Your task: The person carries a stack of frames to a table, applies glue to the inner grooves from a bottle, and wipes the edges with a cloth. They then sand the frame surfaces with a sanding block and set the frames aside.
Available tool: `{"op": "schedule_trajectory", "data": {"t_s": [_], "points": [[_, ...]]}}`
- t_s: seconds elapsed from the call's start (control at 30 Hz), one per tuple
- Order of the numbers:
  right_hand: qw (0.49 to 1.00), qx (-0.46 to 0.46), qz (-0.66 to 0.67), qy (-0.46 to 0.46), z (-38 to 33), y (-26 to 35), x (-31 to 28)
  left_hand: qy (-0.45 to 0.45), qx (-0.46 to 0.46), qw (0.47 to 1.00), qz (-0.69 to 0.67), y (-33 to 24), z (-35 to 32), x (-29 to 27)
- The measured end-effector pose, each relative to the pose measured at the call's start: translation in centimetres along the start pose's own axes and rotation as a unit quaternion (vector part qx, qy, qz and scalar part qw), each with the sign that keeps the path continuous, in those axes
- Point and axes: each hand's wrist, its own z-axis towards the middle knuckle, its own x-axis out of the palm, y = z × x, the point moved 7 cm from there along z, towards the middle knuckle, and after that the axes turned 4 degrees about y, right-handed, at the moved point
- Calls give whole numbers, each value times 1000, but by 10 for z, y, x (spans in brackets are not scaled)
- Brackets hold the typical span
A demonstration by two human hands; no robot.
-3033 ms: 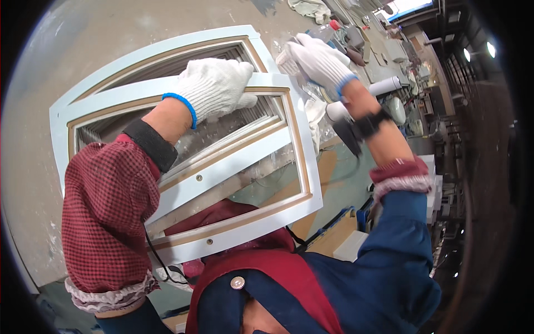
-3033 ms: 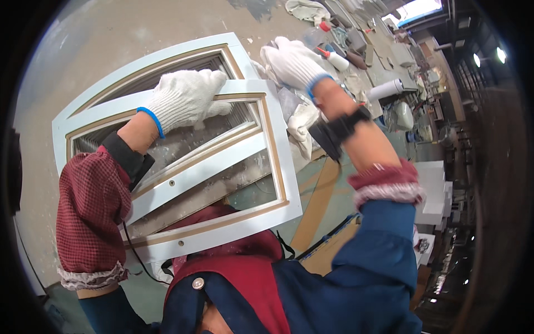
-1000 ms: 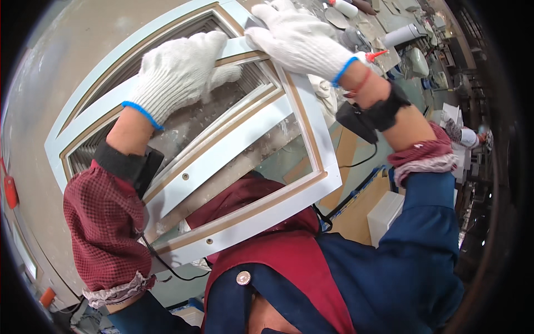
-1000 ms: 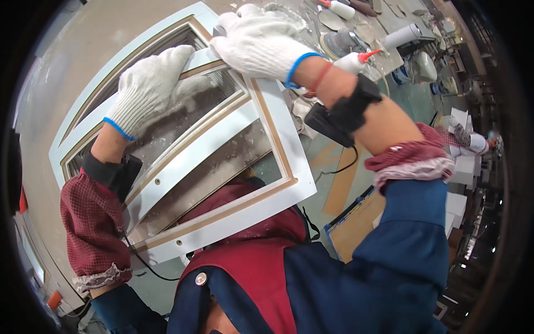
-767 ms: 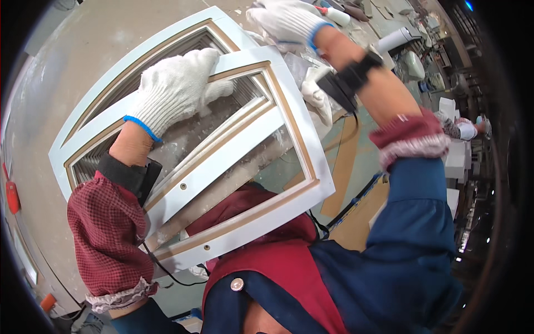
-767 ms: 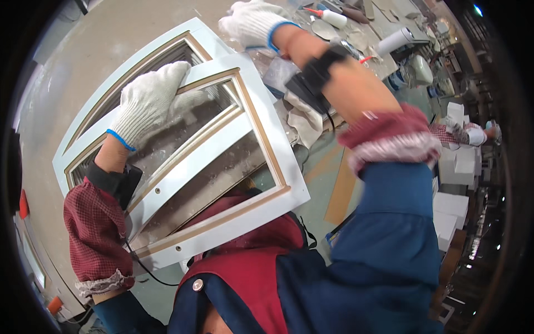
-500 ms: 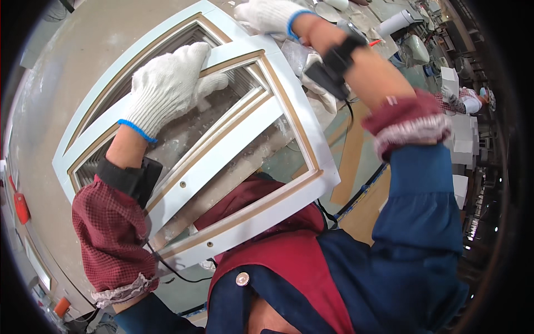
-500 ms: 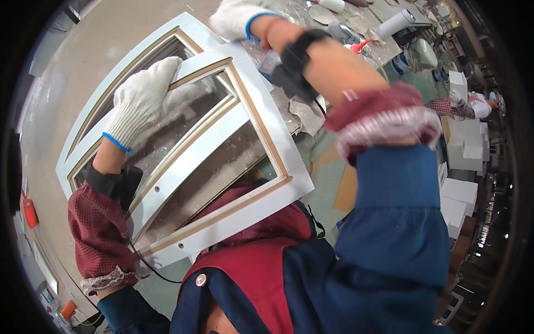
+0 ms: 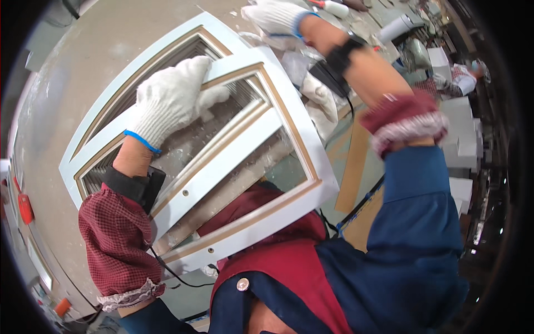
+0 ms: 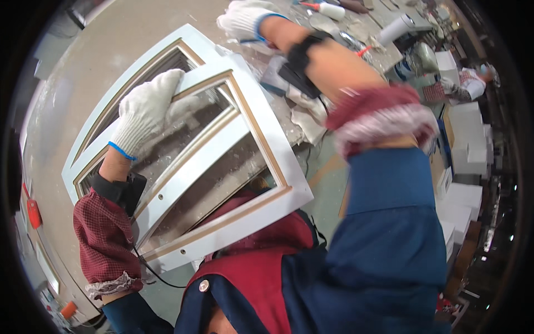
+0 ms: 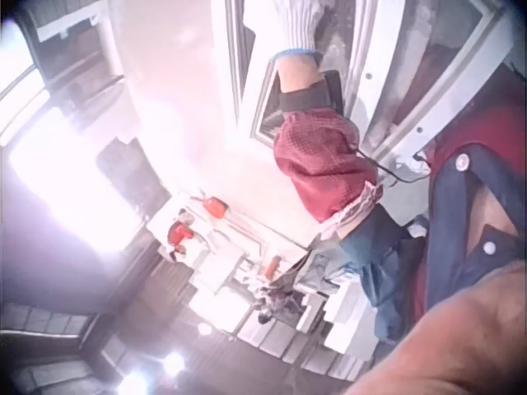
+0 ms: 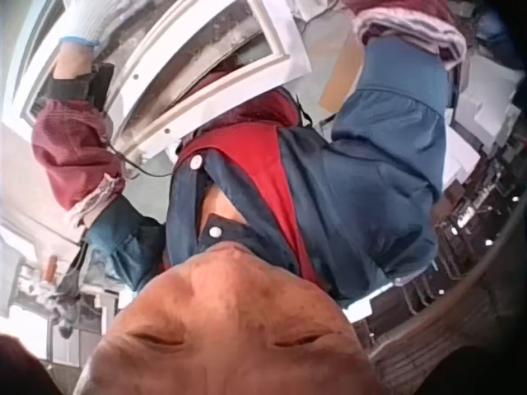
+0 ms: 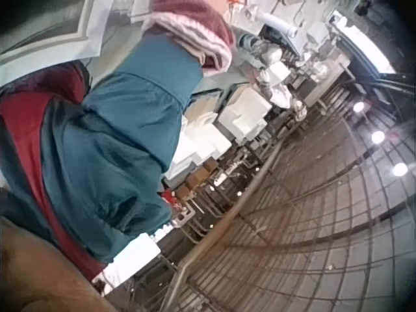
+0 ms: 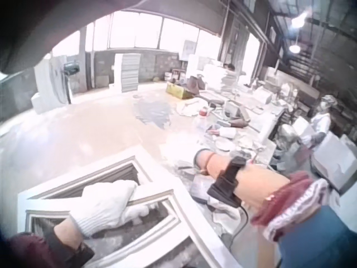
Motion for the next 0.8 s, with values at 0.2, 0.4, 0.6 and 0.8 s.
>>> {"op": "schedule_trajectory", "data": {"t_s": [0.2,0.4,0.6,0.8], "points": [[984,123,127,-6,-38,57,-41,-41,42,998,39,1,-13,-3],[998,-49,18,37,12,1,22,-23,29,999,39,-5,1,4],[997,63,53,16,13,24,3,-31,19,999,12,10,-7,1],[965,18,263,-5,-31,14,-49,-38,37,999,6,1,-6,0]]}}
